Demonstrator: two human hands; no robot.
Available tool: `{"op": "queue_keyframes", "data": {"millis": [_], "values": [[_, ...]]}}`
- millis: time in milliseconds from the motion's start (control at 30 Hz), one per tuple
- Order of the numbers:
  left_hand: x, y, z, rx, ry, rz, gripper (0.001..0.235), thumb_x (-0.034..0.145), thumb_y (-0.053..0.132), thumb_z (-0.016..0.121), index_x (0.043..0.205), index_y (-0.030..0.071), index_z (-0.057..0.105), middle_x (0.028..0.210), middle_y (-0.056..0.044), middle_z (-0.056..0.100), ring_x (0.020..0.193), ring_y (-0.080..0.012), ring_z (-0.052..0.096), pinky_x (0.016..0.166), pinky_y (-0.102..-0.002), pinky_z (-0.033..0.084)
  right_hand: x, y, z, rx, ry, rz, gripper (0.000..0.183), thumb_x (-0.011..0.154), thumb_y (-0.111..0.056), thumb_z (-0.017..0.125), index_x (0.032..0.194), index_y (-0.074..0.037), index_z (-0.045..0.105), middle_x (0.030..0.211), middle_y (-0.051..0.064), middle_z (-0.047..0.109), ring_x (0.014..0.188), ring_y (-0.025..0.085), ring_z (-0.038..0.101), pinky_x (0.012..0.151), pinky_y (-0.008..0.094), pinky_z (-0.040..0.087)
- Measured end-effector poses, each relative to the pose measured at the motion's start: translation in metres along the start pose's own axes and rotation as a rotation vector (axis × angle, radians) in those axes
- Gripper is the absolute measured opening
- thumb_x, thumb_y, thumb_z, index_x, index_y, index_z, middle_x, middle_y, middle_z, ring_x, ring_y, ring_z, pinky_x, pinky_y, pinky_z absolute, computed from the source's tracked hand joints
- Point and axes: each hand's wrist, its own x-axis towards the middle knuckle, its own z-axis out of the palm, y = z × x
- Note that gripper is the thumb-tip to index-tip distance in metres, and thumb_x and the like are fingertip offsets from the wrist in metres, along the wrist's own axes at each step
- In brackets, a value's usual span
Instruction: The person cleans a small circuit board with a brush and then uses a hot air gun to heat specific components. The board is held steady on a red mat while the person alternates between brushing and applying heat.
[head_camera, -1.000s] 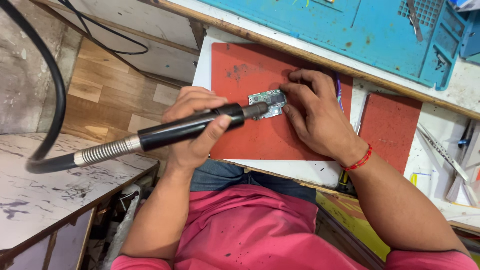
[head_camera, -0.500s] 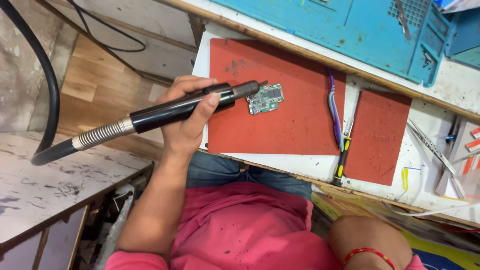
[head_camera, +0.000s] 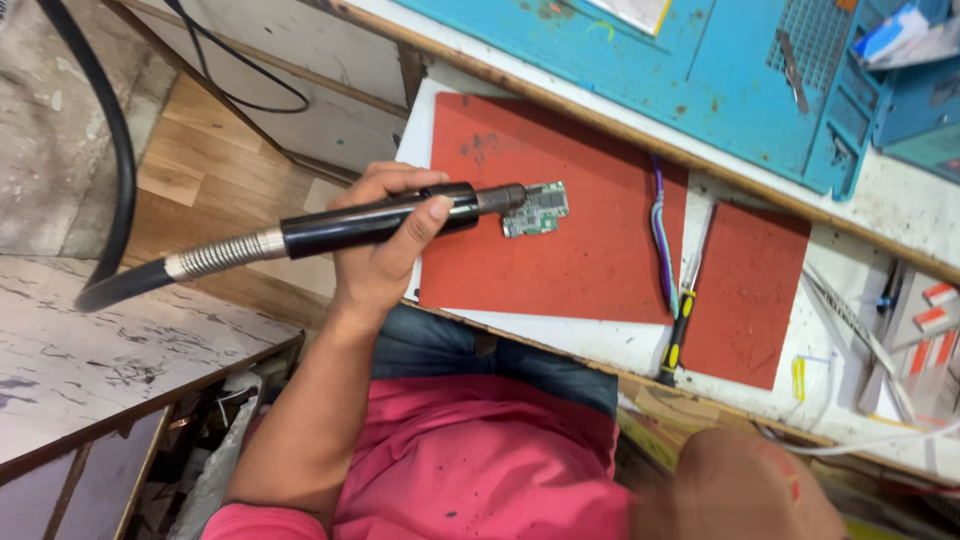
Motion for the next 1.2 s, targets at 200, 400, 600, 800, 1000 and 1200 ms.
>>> {"op": "queue_keyframes", "data": {"millis": [200, 400, 600, 800, 1000, 1200], "values": [[0.005, 0.006, -0.003, 0.053, -0.122, 0.051, 0.023, 0.095, 0.02, 0.078, 0.105, 0.001, 0.072, 0.106, -0.011, 0.073, 0.102, -0.0183, 0.068, 0.095, -0.031, 0.054, 0.072, 0.055, -0.003, -0.01, 0.134, 0.121, 0.039, 0.085, -0.021, 0.069, 0.119, -0.003, 0.06, 0.1, 0.019, 0.068, 0.083, 0.042, 0.067, 0.067, 0.049, 0.053], [0.006, 0.007, -0.003, -0.014, -0.069, -0.03, 0.026, 0.093, 0.021, 0.079, 0.107, 0.001, 0.071, 0.108, -0.012, 0.072, 0.1, -0.0227, 0.068, 0.094, -0.035, 0.054, 0.103, 0.072, 0.054, 0.186, 0.208, 0.176, 0.039, 0.089, -0.014, 0.063, 0.128, -0.005, 0.059, 0.097, 0.016, 0.068, 0.084, 0.038, 0.068, 0.072, 0.048, 0.053], [0.004, 0.006, 0.0, 0.103, -0.101, 0.094, 0.023, 0.094, 0.019, 0.08, 0.106, 0.002, 0.071, 0.107, -0.011, 0.074, 0.106, -0.0225, 0.068, 0.099, -0.035, 0.055, 0.105, 0.068, 0.056, 0.218, 0.209, 0.257, 0.038, 0.088, -0.013, 0.063, 0.126, -0.007, 0.061, 0.091, 0.012, 0.07, 0.082, 0.036, 0.069, 0.068, 0.048, 0.053], [0.006, 0.008, 0.0, 0.1, -0.112, 0.138, 0.025, 0.092, 0.021, 0.081, 0.106, 0.003, 0.071, 0.106, -0.009, 0.074, 0.106, -0.0233, 0.068, 0.101, -0.035, 0.054, 0.108, 0.068, 0.052, 0.223, 0.139, 0.321, 0.036, 0.09, -0.016, 0.065, 0.125, -0.008, 0.062, 0.087, 0.012, 0.07, 0.082, 0.035, 0.069, 0.069, 0.048, 0.052], [0.006, 0.008, 0.002, 0.073, -0.109, 0.145, 0.029, 0.092, 0.027, 0.081, 0.106, 0.004, 0.071, 0.104, -0.008, 0.074, 0.108, -0.0234, 0.068, 0.102, -0.038, 0.055, 0.107, 0.071, 0.056, 0.251, 0.177, 0.304, 0.039, 0.089, -0.014, 0.066, 0.127, -0.005, 0.062, 0.09, 0.013, 0.071, 0.082, 0.035, 0.069, 0.069, 0.047, 0.053], [0.005, 0.01, 0.0, 0.055, -0.024, 0.091, 0.028, 0.094, 0.028, 0.08, 0.105, 0.004, 0.072, 0.106, -0.009, 0.073, 0.107, -0.0234, 0.068, 0.099, -0.038, 0.056, 0.109, 0.072, 0.054, 0.285, 0.174, 0.293, 0.037, 0.09, -0.013, 0.068, 0.125, -0.003, 0.062, 0.087, 0.014, 0.07, 0.08, 0.035, 0.069, 0.07, 0.046, 0.053]]}}
